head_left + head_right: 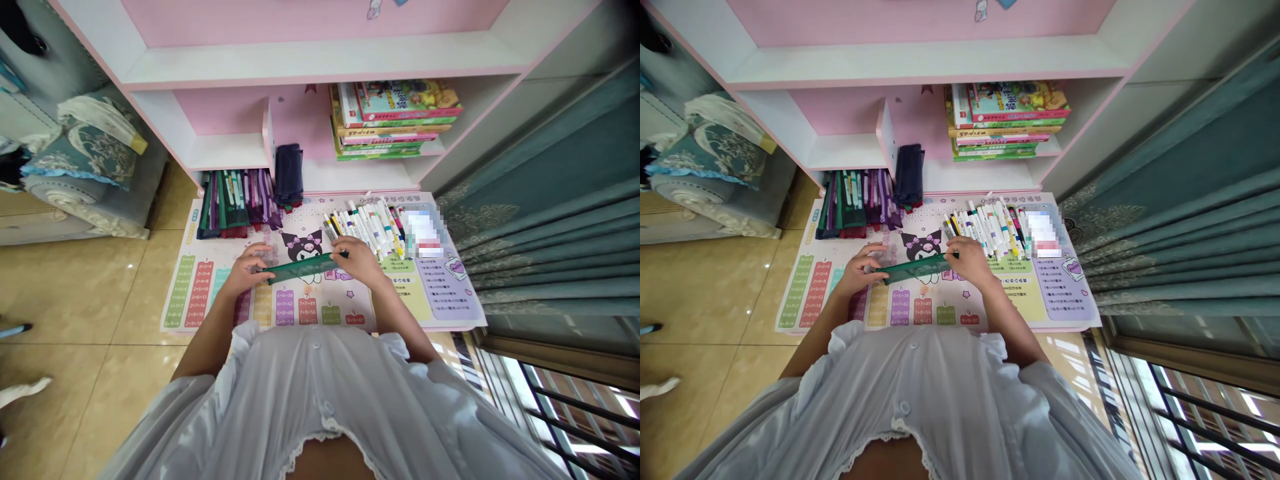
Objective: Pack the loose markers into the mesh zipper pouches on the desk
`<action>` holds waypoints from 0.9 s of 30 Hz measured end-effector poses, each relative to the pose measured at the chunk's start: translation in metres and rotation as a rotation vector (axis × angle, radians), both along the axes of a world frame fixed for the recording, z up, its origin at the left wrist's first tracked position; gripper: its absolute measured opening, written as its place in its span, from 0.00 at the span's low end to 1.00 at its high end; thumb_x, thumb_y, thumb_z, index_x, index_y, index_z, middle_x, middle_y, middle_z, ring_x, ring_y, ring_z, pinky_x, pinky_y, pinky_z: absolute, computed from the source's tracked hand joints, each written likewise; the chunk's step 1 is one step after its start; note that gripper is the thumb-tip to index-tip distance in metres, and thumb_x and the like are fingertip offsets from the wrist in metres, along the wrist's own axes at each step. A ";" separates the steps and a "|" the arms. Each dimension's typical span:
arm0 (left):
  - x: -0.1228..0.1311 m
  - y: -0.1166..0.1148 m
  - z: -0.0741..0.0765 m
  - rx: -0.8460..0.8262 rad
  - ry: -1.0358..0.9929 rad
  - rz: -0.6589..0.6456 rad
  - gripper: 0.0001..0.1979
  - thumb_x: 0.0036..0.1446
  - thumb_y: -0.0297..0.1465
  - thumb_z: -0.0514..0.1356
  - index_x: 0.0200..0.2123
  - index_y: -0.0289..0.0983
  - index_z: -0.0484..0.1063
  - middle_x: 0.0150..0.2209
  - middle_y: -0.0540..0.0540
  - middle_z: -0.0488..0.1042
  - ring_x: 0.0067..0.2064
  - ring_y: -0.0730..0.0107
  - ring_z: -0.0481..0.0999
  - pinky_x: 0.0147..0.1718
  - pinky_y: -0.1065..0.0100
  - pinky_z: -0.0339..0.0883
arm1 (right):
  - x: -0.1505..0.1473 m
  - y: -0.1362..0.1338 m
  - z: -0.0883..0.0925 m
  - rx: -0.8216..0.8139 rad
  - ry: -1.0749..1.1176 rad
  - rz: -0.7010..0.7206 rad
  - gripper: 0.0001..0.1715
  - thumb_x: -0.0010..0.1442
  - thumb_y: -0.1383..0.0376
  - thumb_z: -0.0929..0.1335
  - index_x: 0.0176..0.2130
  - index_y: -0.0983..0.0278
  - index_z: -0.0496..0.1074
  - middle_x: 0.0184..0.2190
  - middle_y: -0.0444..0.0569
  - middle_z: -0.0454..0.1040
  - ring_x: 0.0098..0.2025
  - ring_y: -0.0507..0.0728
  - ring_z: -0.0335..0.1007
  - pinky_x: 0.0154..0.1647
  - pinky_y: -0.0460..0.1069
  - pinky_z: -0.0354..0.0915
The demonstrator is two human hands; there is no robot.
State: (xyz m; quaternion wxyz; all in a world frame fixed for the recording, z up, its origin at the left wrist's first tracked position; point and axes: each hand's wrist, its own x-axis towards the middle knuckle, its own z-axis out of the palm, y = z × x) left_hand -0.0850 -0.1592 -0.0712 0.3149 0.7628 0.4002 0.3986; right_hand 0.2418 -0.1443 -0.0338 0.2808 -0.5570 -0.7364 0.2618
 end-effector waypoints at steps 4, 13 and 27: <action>0.000 0.000 0.000 -0.008 0.008 0.006 0.16 0.51 0.39 0.70 0.22 0.37 0.69 0.54 0.38 0.74 0.59 0.54 0.69 0.58 0.48 0.64 | 0.005 0.001 0.000 0.004 0.009 -0.020 0.07 0.53 0.67 0.69 0.24 0.60 0.74 0.41 0.49 0.80 0.46 0.62 0.75 0.51 0.60 0.69; -0.001 0.000 -0.002 -0.007 0.001 0.001 0.16 0.51 0.39 0.70 0.23 0.38 0.69 0.54 0.38 0.73 0.60 0.55 0.69 0.59 0.47 0.63 | 0.011 0.000 0.001 -0.036 0.040 -0.049 0.07 0.54 0.66 0.69 0.25 0.60 0.74 0.42 0.51 0.79 0.46 0.61 0.75 0.52 0.59 0.69; 0.000 0.001 0.000 -0.028 0.016 0.008 0.18 0.50 0.42 0.70 0.22 0.38 0.68 0.54 0.38 0.74 0.60 0.55 0.68 0.59 0.48 0.63 | 0.019 -0.004 0.003 -0.050 0.049 -0.095 0.07 0.54 0.63 0.69 0.25 0.60 0.74 0.44 0.50 0.79 0.48 0.62 0.75 0.50 0.58 0.69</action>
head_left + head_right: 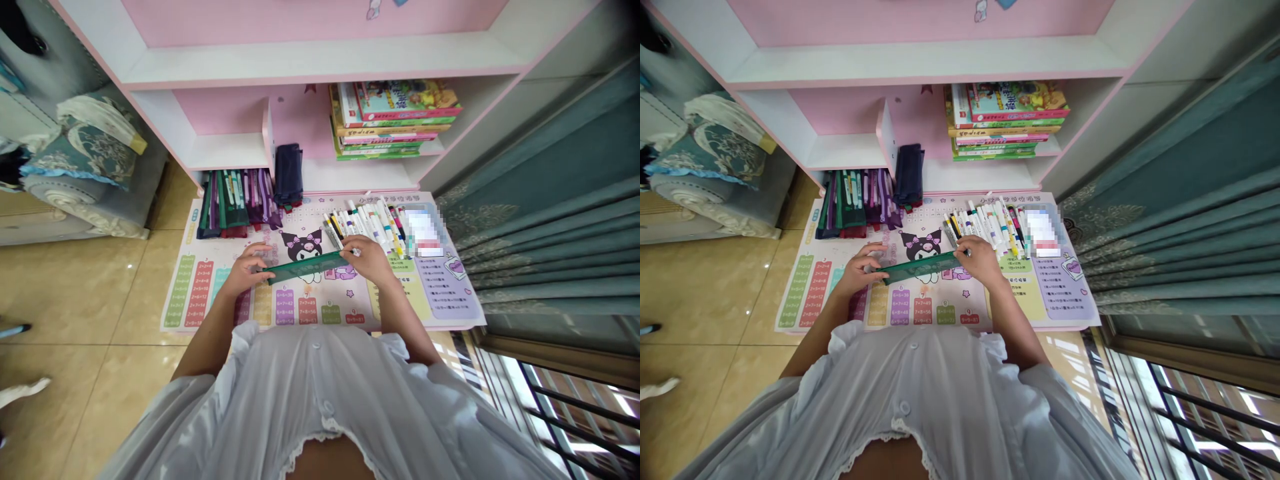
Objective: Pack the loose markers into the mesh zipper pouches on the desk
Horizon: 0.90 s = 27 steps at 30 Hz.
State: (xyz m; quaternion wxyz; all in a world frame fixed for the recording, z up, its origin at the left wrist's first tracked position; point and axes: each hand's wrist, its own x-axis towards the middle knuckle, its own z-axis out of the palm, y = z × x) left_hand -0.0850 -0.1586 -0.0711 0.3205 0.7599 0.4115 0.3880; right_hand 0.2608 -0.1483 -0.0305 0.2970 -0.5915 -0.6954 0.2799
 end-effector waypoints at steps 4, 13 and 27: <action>0.000 0.000 0.000 0.002 -0.007 -0.003 0.17 0.50 0.42 0.70 0.22 0.37 0.69 0.54 0.37 0.73 0.60 0.54 0.69 0.59 0.47 0.63 | 0.000 0.000 0.000 -0.002 0.010 -0.011 0.07 0.54 0.64 0.69 0.24 0.60 0.73 0.43 0.50 0.79 0.49 0.62 0.74 0.49 0.58 0.69; 0.001 -0.001 0.002 0.006 -0.011 -0.006 0.17 0.50 0.41 0.70 0.22 0.38 0.69 0.54 0.38 0.73 0.60 0.54 0.69 0.59 0.46 0.62 | 0.005 -0.001 -0.001 0.023 0.029 -0.051 0.07 0.53 0.63 0.69 0.24 0.59 0.73 0.42 0.49 0.79 0.48 0.62 0.75 0.51 0.59 0.69; 0.002 -0.001 0.002 0.006 -0.003 0.003 0.17 0.50 0.41 0.70 0.22 0.38 0.69 0.54 0.38 0.74 0.60 0.54 0.69 0.59 0.46 0.63 | 0.013 -0.003 0.001 -0.010 0.030 -0.097 0.08 0.54 0.62 0.69 0.25 0.59 0.74 0.45 0.49 0.79 0.49 0.62 0.74 0.52 0.61 0.68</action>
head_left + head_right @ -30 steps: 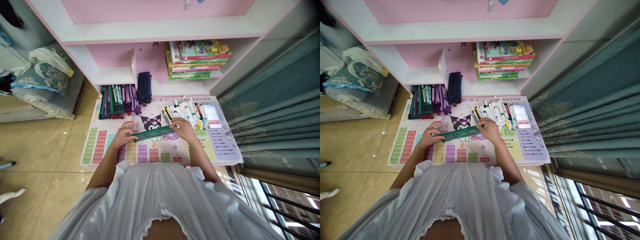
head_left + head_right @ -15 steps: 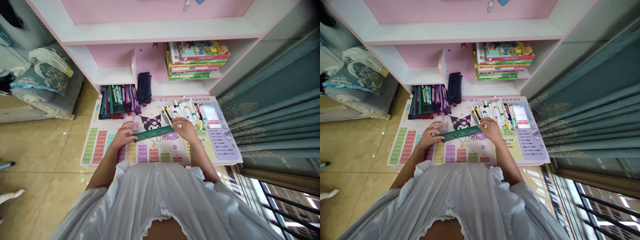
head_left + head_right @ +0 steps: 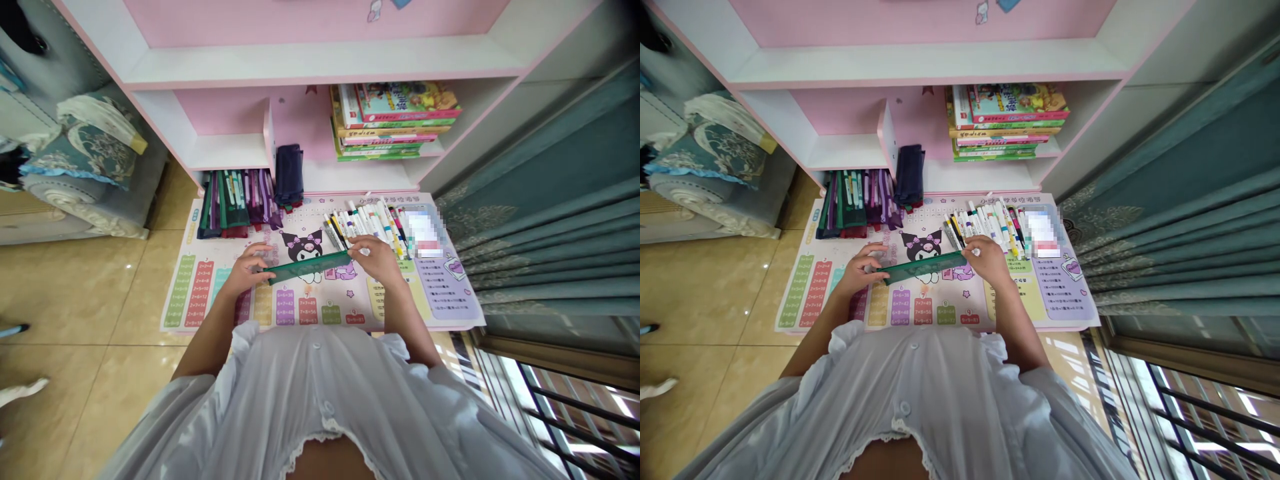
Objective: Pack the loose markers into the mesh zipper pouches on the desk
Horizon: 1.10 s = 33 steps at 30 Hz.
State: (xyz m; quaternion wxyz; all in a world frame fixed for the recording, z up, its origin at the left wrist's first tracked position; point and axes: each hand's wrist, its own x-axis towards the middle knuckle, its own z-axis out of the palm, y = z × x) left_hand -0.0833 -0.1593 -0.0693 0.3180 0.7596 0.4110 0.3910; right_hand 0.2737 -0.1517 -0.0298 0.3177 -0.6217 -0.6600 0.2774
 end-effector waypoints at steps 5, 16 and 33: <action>0.001 -0.001 0.001 0.018 -0.006 -0.005 0.16 0.51 0.40 0.70 0.22 0.38 0.69 0.54 0.38 0.74 0.60 0.55 0.69 0.59 0.47 0.63 | 0.003 0.001 0.000 0.010 -0.019 -0.024 0.08 0.54 0.61 0.69 0.24 0.59 0.74 0.44 0.49 0.80 0.48 0.62 0.75 0.49 0.60 0.69; -0.002 0.001 -0.004 0.029 0.004 -0.001 0.15 0.50 0.37 0.70 0.23 0.38 0.69 0.54 0.38 0.74 0.60 0.55 0.69 0.59 0.47 0.63 | 0.007 0.000 -0.002 0.030 -0.017 -0.038 0.09 0.54 0.59 0.69 0.25 0.59 0.74 0.43 0.48 0.80 0.48 0.63 0.75 0.46 0.59 0.70; 0.048 -0.047 0.009 0.370 -0.139 0.459 0.14 0.56 0.33 0.66 0.23 0.39 0.64 0.45 0.44 0.73 0.57 0.55 0.70 0.55 0.42 0.66 | -0.075 -0.005 -0.009 0.200 0.151 -0.201 0.21 0.58 0.47 0.69 0.38 0.62 0.75 0.52 0.60 0.69 0.60 0.65 0.63 0.61 0.62 0.62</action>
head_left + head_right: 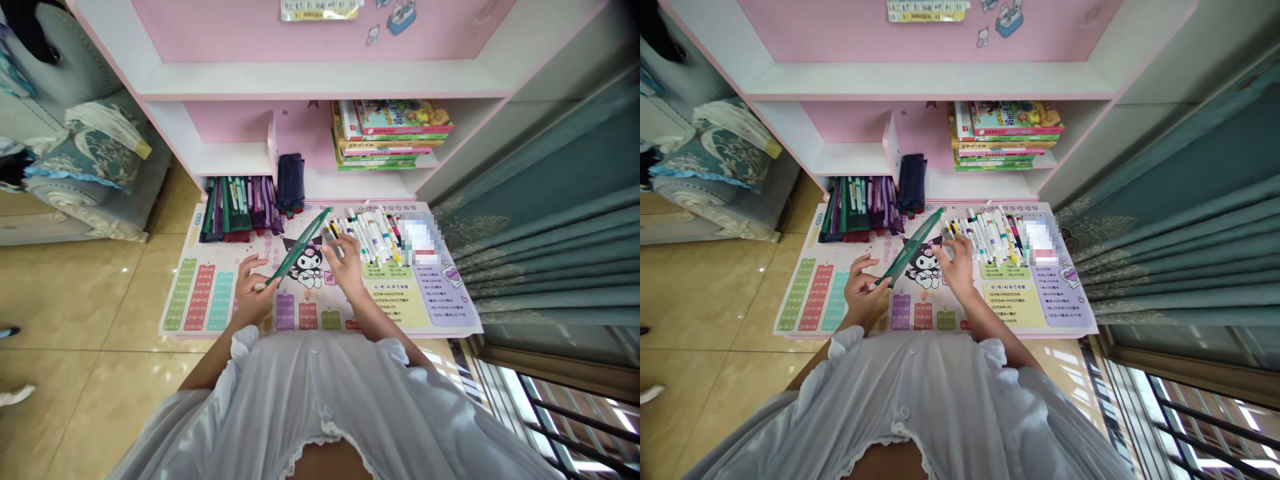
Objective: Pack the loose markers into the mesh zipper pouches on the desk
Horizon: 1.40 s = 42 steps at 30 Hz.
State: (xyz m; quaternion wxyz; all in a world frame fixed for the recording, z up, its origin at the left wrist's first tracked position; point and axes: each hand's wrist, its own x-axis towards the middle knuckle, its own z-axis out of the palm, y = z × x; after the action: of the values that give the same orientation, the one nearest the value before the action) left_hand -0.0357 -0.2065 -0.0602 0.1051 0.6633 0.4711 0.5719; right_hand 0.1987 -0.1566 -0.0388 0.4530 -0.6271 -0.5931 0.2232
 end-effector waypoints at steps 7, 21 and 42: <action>0.016 -0.010 -0.011 -0.034 0.067 0.018 0.14 0.55 0.33 0.66 0.22 0.39 0.66 0.43 0.44 0.73 0.56 0.54 0.69 0.54 0.42 0.66 | -0.031 0.000 -0.008 -0.063 -0.010 0.190 0.20 0.59 0.48 0.69 0.30 0.61 0.74 0.50 0.57 0.71 0.57 0.63 0.67 0.61 0.58 0.62; 0.025 0.012 0.000 -0.455 0.161 -0.078 0.13 0.59 0.42 0.60 0.28 0.40 0.72 0.46 0.43 0.76 0.53 0.57 0.73 0.56 0.53 0.65 | -0.030 0.002 -0.018 -0.020 -0.083 0.404 0.10 0.56 0.67 0.67 0.24 0.61 0.69 0.44 0.52 0.75 0.48 0.59 0.73 0.52 0.55 0.67; 0.027 0.070 0.004 -0.583 0.333 -0.028 0.07 0.48 0.31 0.61 0.19 0.40 0.70 0.33 0.45 0.76 0.41 0.58 0.76 0.48 0.55 0.68 | 0.008 0.039 -0.042 -0.055 -0.711 -0.037 0.10 0.57 0.63 0.69 0.36 0.64 0.79 0.59 0.59 0.65 0.70 0.73 0.44 0.65 0.69 0.51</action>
State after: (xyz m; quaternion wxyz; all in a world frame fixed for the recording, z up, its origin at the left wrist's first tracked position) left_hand -0.0082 -0.1367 -0.0561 0.2199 0.6960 0.6164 0.2953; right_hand 0.2068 -0.1178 -0.0806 0.2052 -0.6881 -0.6960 -0.0014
